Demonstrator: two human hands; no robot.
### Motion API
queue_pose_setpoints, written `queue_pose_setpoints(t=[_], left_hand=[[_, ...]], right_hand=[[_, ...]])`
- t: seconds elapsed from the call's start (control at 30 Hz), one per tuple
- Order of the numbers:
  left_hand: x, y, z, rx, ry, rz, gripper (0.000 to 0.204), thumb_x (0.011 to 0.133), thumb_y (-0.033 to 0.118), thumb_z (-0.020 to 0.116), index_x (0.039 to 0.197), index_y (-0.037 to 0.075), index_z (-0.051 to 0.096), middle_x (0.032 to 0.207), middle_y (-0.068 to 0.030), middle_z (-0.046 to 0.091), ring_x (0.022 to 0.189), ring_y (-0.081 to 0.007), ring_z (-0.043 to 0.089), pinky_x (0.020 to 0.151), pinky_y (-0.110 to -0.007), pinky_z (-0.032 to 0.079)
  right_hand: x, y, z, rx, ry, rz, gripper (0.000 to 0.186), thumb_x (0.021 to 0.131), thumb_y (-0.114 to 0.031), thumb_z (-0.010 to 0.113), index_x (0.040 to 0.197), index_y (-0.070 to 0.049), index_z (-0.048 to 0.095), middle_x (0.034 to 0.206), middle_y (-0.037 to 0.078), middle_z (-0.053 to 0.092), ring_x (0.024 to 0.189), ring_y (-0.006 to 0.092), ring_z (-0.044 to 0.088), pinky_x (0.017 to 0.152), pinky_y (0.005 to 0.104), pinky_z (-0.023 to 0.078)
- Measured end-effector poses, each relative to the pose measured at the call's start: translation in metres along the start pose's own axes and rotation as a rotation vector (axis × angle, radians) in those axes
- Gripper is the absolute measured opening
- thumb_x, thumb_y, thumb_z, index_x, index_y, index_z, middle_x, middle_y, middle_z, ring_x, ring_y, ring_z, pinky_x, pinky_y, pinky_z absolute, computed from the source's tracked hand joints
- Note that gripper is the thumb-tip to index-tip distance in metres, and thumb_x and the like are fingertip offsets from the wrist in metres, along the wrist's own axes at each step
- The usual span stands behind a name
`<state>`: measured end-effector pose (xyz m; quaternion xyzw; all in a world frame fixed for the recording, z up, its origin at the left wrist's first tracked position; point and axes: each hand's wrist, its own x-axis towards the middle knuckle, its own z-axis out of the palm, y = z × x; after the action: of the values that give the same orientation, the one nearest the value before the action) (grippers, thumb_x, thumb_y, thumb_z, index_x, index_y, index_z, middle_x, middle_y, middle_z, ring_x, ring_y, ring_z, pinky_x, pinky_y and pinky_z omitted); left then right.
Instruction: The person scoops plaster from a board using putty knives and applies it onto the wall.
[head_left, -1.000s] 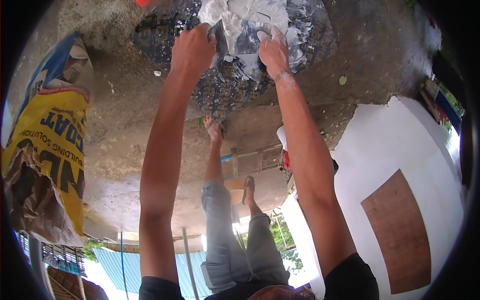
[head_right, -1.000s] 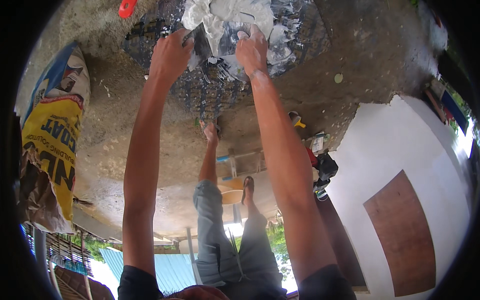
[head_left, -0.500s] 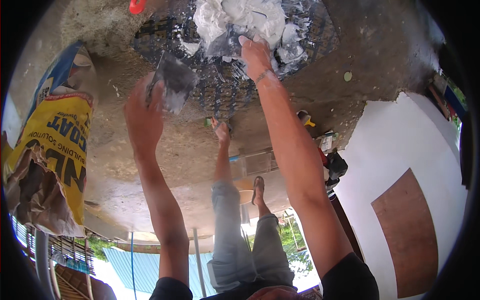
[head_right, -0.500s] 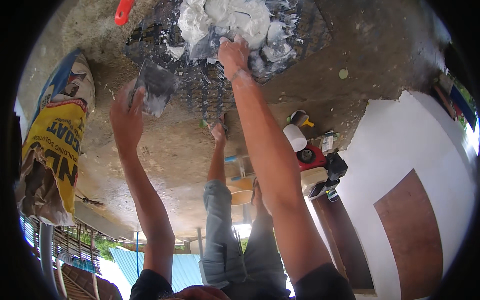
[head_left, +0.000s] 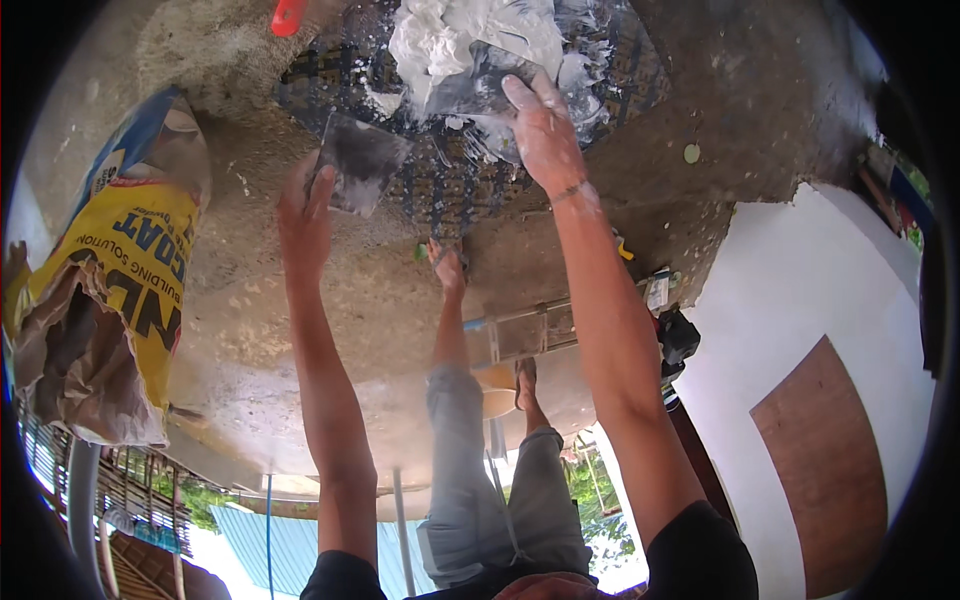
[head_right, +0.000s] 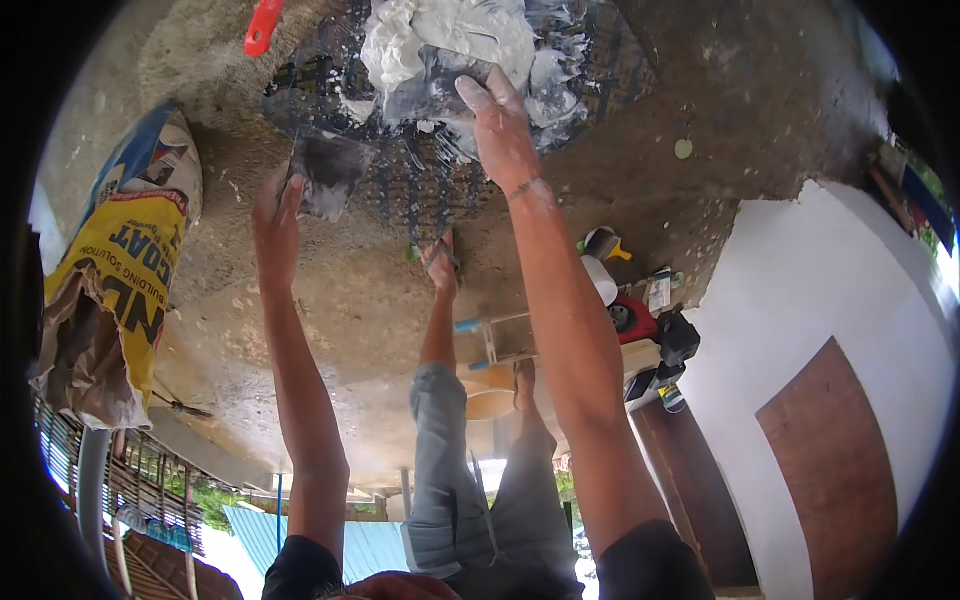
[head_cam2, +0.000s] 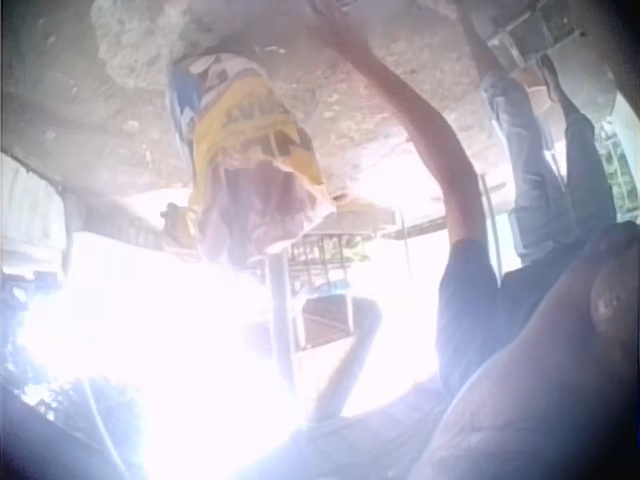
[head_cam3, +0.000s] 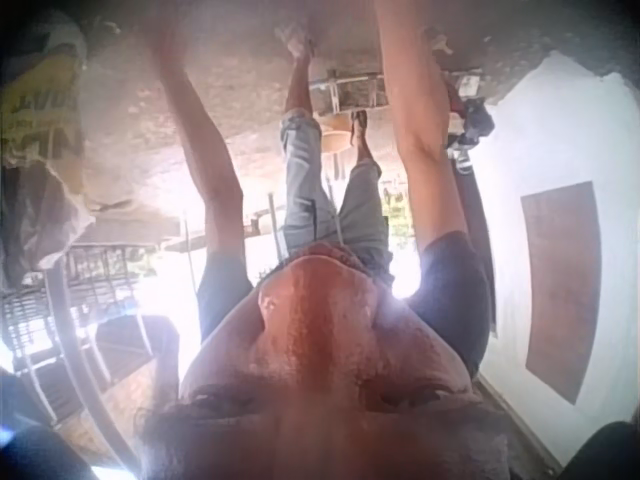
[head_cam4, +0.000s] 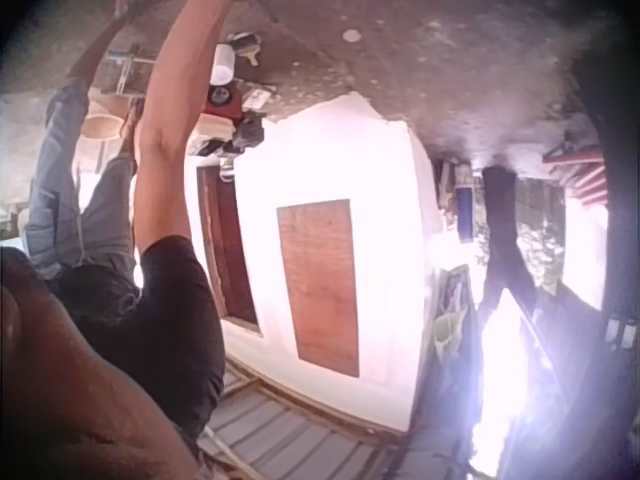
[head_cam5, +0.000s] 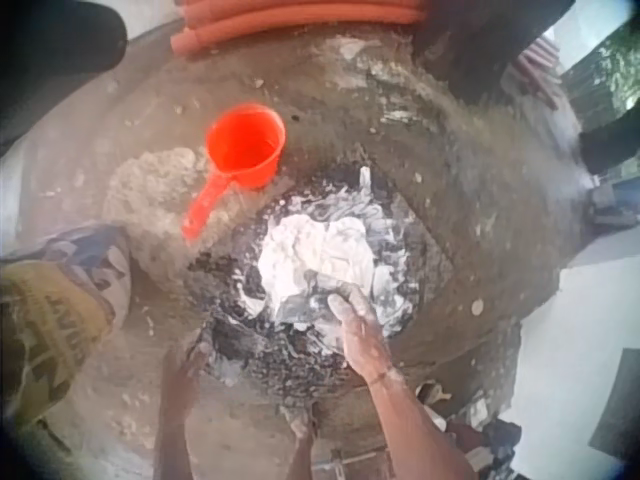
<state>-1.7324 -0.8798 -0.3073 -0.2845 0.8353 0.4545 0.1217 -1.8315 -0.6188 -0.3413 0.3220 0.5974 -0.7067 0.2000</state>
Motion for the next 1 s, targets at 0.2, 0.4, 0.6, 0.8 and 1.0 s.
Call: queue_pose_setpoints(t=[0.2, 0.4, 0.6, 0.8, 1.0], left_hand=[[-0.002, 0.053, 0.026, -0.437, -0.164, 0.042, 0.036, 0.096, 0.028, 0.056, 0.121, 0.002, 0.055, 0.100, -0.0039, 0.061, 0.092, -0.0103, 0.054, 0.081, -0.026, 0.044], [-0.042, 0.103, 0.021, -0.870, -0.302, 0.141, 0.025, 0.098, 0.016, 0.054, 0.118, 0.002, 0.054, 0.102, 0.0011, 0.059, 0.092, -0.0056, 0.051, 0.081, -0.020, 0.042], [-0.087, 0.114, 0.015, -0.817, -0.259, 0.188, 0.030, 0.098, 0.016, 0.052, 0.124, 0.002, 0.050, 0.107, -0.0009, 0.057, 0.095, -0.0077, 0.052, 0.084, -0.022, 0.042], [-0.151, 0.121, 0.029, -0.713, -0.222, 0.289, 0.028, 0.098, 0.015, 0.052, 0.122, 0.002, 0.052, 0.106, -0.0003, 0.056, 0.093, -0.0068, 0.050, 0.083, -0.022, 0.041], [-0.249, 0.144, 0.062, -0.697, -0.241, 0.384, 0.022, 0.096, 0.011, 0.052, 0.116, 0.002, 0.057, 0.103, -0.0047, 0.060, 0.093, -0.0113, 0.053, 0.086, -0.025, 0.041]], right_hand=[[-0.079, -0.082, -0.012, -0.312, -0.212, -0.547, 0.019, 0.088, -0.008, 0.059, 0.103, 0.000, 0.067, 0.104, 0.006, 0.068, 0.098, 0.0188, 0.059, 0.087, 0.0298, 0.045], [-0.122, -0.104, -0.032, -0.322, -0.568, -1.017, 0.010, 0.087, 0.001, 0.054, 0.084, -0.002, 0.063, 0.098, 0.016, 0.065, 0.109, 0.0306, 0.053, 0.098, 0.0441, 0.038], [-0.152, -0.085, -0.046, -0.348, -0.465, -1.096, 0.010, 0.082, 0.002, 0.058, 0.076, -0.005, 0.062, 0.091, 0.012, 0.067, 0.110, 0.0309, 0.052, 0.099, 0.0441, 0.037], [-0.191, -0.072, -0.083, -0.351, -0.256, -1.170, 0.008, 0.078, 0.001, 0.064, 0.076, -0.006, 0.067, 0.092, 0.009, 0.071, 0.105, 0.0259, 0.054, 0.093, 0.0382, 0.042], [-0.255, -0.057, -0.159, -0.335, -0.078, -1.296, 0.008, 0.082, 0.003, 0.058, 0.079, -0.003, 0.062, 0.097, 0.012, 0.068, 0.109, 0.0271, 0.053, 0.099, 0.0418, 0.038]])
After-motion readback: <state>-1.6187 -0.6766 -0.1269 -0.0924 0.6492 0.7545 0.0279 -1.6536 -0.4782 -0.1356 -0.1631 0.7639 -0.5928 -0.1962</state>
